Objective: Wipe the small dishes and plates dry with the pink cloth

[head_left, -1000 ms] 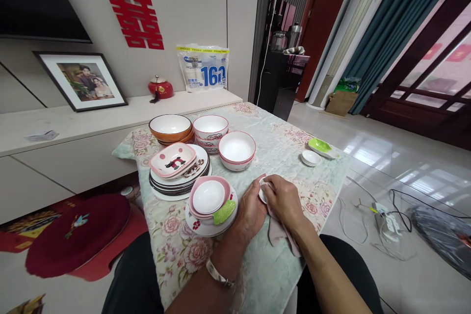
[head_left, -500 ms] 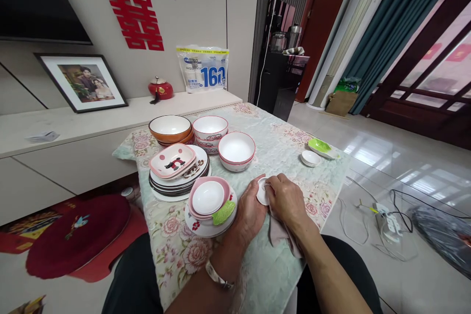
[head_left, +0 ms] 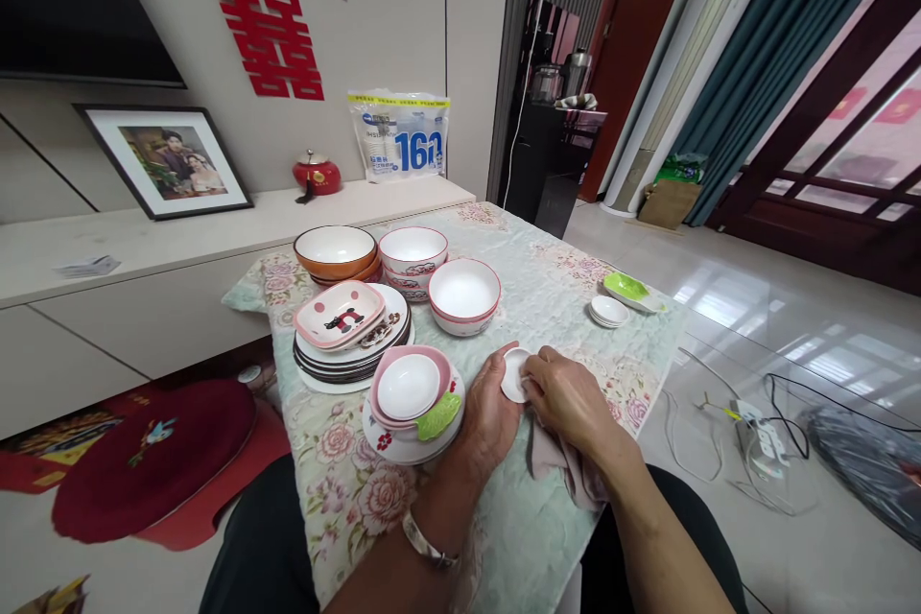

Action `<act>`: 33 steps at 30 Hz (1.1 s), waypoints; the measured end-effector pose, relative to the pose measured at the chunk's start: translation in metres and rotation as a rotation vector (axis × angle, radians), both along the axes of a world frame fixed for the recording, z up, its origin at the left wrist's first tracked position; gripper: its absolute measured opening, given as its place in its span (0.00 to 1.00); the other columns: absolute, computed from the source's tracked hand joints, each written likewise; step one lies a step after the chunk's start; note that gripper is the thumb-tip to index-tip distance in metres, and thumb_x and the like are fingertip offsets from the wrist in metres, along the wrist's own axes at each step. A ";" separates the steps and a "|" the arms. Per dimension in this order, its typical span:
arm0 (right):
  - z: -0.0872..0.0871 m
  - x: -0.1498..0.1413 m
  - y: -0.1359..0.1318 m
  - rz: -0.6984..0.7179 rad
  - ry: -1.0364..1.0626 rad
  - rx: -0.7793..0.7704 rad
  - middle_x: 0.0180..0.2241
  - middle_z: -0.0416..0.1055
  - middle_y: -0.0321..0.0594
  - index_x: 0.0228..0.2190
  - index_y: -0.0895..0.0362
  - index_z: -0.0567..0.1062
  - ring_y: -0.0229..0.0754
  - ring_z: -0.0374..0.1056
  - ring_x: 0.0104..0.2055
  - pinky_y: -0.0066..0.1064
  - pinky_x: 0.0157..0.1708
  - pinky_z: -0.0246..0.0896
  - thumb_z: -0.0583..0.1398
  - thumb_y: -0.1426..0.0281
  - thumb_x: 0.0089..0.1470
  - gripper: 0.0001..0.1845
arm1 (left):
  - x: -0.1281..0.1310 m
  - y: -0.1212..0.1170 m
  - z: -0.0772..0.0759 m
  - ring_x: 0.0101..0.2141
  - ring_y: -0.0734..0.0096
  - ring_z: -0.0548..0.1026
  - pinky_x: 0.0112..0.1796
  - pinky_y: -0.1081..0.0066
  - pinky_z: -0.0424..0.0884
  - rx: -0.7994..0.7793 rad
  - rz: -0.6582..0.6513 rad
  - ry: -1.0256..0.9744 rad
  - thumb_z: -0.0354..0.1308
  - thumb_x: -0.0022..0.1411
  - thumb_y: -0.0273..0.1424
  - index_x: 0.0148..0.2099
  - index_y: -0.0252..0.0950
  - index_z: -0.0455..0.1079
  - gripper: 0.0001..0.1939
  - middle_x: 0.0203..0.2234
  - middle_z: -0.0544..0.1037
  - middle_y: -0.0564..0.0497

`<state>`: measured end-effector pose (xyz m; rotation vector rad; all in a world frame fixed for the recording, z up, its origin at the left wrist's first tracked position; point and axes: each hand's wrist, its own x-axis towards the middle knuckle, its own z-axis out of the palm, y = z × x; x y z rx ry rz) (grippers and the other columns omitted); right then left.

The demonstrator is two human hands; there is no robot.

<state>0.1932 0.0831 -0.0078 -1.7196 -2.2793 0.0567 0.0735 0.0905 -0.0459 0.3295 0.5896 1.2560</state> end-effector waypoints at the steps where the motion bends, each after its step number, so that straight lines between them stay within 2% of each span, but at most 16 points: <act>1: -0.001 0.001 0.000 -0.065 -0.028 0.048 0.31 0.69 0.40 0.29 0.56 0.73 0.38 0.63 0.26 0.31 0.25 0.44 0.56 0.74 0.57 0.07 | 0.000 0.000 0.002 0.43 0.61 0.76 0.45 0.61 0.72 -0.008 -0.008 -0.002 0.54 0.65 0.36 0.52 0.33 0.70 0.17 0.42 0.78 0.43; 4: -0.005 0.008 0.004 -0.216 0.042 0.207 0.32 0.69 0.42 0.33 0.57 0.74 0.40 0.63 0.27 0.31 0.26 0.48 0.54 0.72 0.60 0.08 | -0.002 -0.001 0.007 0.43 0.59 0.76 0.39 0.60 0.75 -0.058 -0.046 0.030 0.52 0.65 0.40 0.53 0.34 0.69 0.19 0.46 0.76 0.41; 6: -0.007 0.013 0.008 -0.233 0.187 0.275 0.33 0.69 0.42 0.35 0.57 0.76 0.41 0.66 0.31 0.31 0.29 0.54 0.54 0.71 0.61 0.10 | -0.002 0.000 0.006 0.40 0.60 0.75 0.34 0.62 0.75 -0.052 -0.078 0.090 0.53 0.64 0.43 0.53 0.35 0.69 0.21 0.45 0.76 0.41; 7: -0.008 0.016 0.009 -0.211 0.276 0.283 0.34 0.70 0.42 0.36 0.57 0.76 0.42 0.67 0.33 0.32 0.32 0.58 0.54 0.70 0.61 0.11 | -0.002 0.000 0.005 0.38 0.61 0.75 0.32 0.63 0.74 -0.025 -0.094 0.137 0.55 0.62 0.42 0.53 0.35 0.69 0.21 0.44 0.75 0.42; 9: -0.010 0.018 0.011 -0.111 0.453 0.237 0.34 0.71 0.42 0.39 0.55 0.78 0.43 0.69 0.37 0.33 0.38 0.62 0.55 0.70 0.62 0.11 | -0.001 0.002 0.000 0.37 0.61 0.75 0.32 0.64 0.74 0.059 -0.098 0.287 0.60 0.56 0.34 0.53 0.36 0.68 0.22 0.43 0.76 0.43; 12: -0.011 0.017 0.012 0.066 0.591 0.101 0.36 0.72 0.41 0.42 0.53 0.79 0.43 0.70 0.40 0.34 0.41 0.65 0.55 0.69 0.63 0.13 | -0.002 0.004 -0.008 0.45 0.58 0.75 0.45 0.59 0.72 0.173 -0.004 0.633 0.58 0.50 0.21 0.53 0.37 0.69 0.26 0.45 0.77 0.43; 15: -0.013 0.016 0.012 0.141 0.543 0.017 0.36 0.72 0.41 0.44 0.53 0.79 0.42 0.70 0.39 0.34 0.41 0.64 0.54 0.70 0.63 0.14 | -0.004 0.005 -0.013 0.51 0.55 0.72 0.55 0.55 0.64 0.257 0.073 0.858 0.55 0.50 0.17 0.55 0.35 0.69 0.29 0.49 0.76 0.41; 19: -0.015 0.016 0.014 0.161 0.475 -0.044 0.34 0.73 0.40 0.39 0.55 0.79 0.42 0.69 0.38 0.32 0.40 0.62 0.55 0.71 0.63 0.11 | -0.006 0.004 -0.016 0.46 0.55 0.75 0.48 0.55 0.71 0.318 0.072 0.970 0.50 0.56 0.20 0.61 0.35 0.64 0.30 0.49 0.76 0.39; 22: -0.015 0.015 0.014 0.143 0.429 -0.052 0.30 0.72 0.38 0.32 0.56 0.77 0.40 0.68 0.34 0.31 0.37 0.60 0.55 0.72 0.62 0.11 | -0.006 0.005 -0.018 0.52 0.58 0.72 0.52 0.57 0.68 0.417 0.159 1.042 0.48 0.56 0.19 0.58 0.35 0.65 0.26 0.51 0.74 0.40; 25: -0.015 0.013 0.012 0.085 0.353 0.033 0.30 0.71 0.39 0.32 0.57 0.77 0.40 0.68 0.33 0.30 0.36 0.59 0.55 0.72 0.62 0.11 | -0.007 0.005 -0.017 0.52 0.59 0.71 0.55 0.58 0.65 0.558 0.209 1.183 0.49 0.57 0.19 0.53 0.34 0.67 0.21 0.49 0.74 0.41; 28: -0.014 0.011 0.007 0.062 0.205 0.158 0.35 0.71 0.43 0.36 0.57 0.77 0.41 0.68 0.34 0.29 0.35 0.59 0.52 0.76 0.61 0.13 | -0.009 0.001 -0.014 0.47 0.57 0.73 0.49 0.58 0.68 0.674 0.162 1.441 0.47 0.62 0.21 0.50 0.35 0.68 0.16 0.44 0.76 0.41; 31: -0.015 0.009 0.004 0.127 0.113 0.239 0.36 0.70 0.44 0.38 0.56 0.77 0.40 0.67 0.35 0.29 0.35 0.60 0.51 0.78 0.60 0.15 | -0.009 -0.001 -0.014 0.42 0.56 0.75 0.43 0.59 0.70 0.691 0.096 1.686 0.46 0.63 0.21 0.47 0.35 0.69 0.14 0.40 0.76 0.41; 33: -0.015 0.008 0.004 0.163 0.148 0.260 0.36 0.70 0.44 0.39 0.57 0.76 0.41 0.68 0.35 0.29 0.35 0.61 0.51 0.77 0.61 0.15 | -0.009 -0.002 -0.014 0.40 0.57 0.75 0.40 0.61 0.70 0.674 0.087 1.734 0.45 0.65 0.21 0.44 0.35 0.68 0.12 0.38 0.76 0.42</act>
